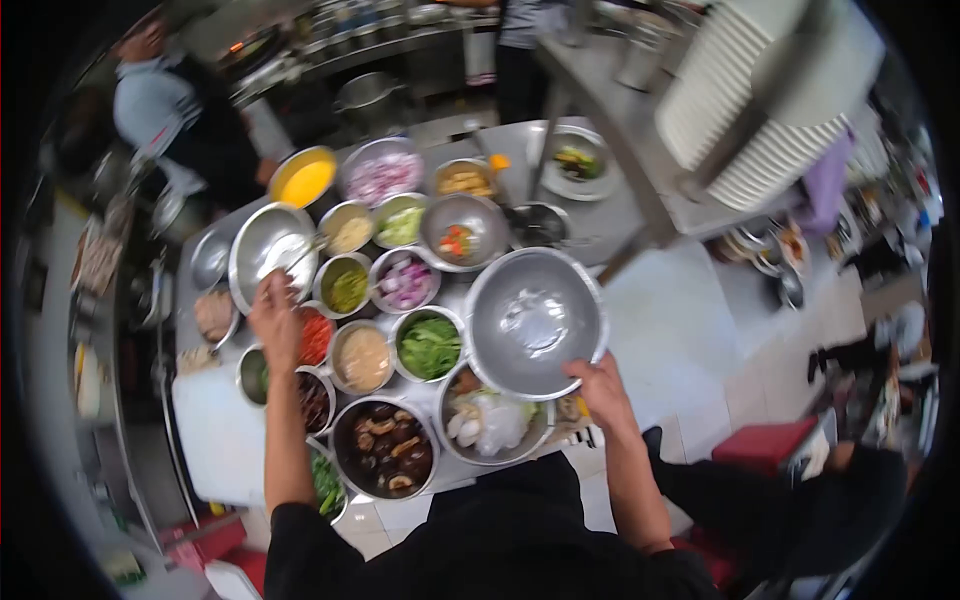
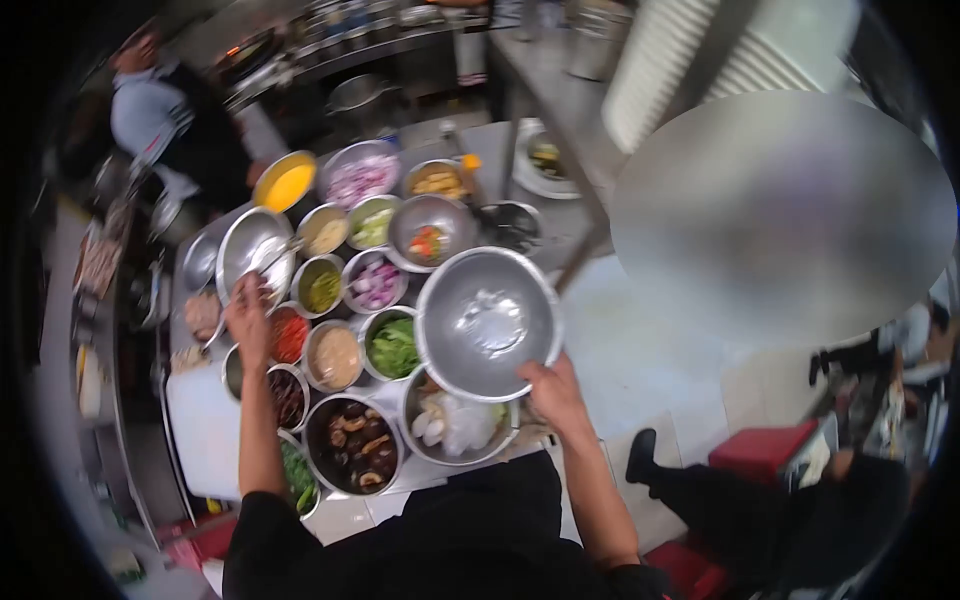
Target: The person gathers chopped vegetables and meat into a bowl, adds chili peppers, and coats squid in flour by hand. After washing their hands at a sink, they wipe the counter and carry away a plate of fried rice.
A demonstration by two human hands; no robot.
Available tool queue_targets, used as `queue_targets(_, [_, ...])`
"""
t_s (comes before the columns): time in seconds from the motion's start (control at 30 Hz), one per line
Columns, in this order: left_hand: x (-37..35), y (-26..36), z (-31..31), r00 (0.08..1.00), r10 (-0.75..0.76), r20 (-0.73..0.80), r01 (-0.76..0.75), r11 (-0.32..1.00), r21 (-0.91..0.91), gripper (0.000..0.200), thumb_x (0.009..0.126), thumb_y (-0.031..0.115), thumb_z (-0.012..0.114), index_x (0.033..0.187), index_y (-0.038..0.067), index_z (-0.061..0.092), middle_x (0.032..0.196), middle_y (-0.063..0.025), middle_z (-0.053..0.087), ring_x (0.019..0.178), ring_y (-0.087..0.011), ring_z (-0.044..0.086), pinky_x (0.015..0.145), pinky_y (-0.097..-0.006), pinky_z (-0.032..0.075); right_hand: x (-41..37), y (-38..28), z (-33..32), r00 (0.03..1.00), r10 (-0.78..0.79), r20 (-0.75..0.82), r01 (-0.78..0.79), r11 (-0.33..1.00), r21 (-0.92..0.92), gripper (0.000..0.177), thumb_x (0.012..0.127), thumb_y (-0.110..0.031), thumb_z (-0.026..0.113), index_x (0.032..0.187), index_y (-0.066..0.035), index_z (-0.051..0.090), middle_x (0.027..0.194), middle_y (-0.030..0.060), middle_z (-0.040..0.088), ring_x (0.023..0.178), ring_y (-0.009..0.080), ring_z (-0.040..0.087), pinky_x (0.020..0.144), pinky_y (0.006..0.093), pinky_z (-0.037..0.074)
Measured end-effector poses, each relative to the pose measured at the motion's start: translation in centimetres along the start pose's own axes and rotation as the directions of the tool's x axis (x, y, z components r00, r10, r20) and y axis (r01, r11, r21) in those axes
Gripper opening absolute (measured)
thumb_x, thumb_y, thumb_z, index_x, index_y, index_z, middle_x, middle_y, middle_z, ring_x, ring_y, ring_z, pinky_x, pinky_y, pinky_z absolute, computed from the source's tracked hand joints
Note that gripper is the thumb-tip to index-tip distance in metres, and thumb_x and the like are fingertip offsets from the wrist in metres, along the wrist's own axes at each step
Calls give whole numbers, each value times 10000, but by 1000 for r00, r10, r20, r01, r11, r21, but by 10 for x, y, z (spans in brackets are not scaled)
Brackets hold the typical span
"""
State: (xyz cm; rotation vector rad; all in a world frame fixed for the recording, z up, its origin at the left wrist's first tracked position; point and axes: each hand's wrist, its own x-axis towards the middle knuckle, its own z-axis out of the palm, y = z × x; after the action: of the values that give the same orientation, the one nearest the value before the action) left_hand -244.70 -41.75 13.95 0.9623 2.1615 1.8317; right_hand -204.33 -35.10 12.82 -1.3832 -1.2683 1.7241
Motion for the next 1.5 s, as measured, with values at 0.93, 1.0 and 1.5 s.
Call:
queue_targets(0.93, [-8, -47, -28, 985, 106, 137, -129, 977, 172, 222, 881, 191, 533, 919, -12, 615, 710, -134, 635, 603, -168, 606, 555, -277, 467, 34, -30, 65, 993, 101, -61, -86, 972, 217, 420, 740, -38, 524, 1143, -5, 409, 973, 96, 528, 819, 185, 569, 605, 287, 489])
queue_targets(1.0, [-9, -37, -29, 957, 236, 168, -282, 892, 353, 196, 871, 169, 538, 896, -8, 618, 692, -133, 630, 585, -173, 602, 545, -287, 465, 31, -30, 70, 992, 106, -71, -88, 971, 224, 424, 738, -37, 522, 1147, -17, 414, 965, 85, 531, 821, 177, 565, 611, 288, 485])
queue_targets(1.5, [-36, -89, -96, 917, -330, 225, 318, 944, 90, 243, 907, 151, 460, 897, -41, 609, 747, -71, 631, 567, -97, 532, 509, -217, 437, 15, -24, 102, 989, 137, 50, -140, 988, 64, 335, 721, -9, 511, 1052, -28, 460, 800, 34, 544, 598, 101, 524, 454, 221, 415])
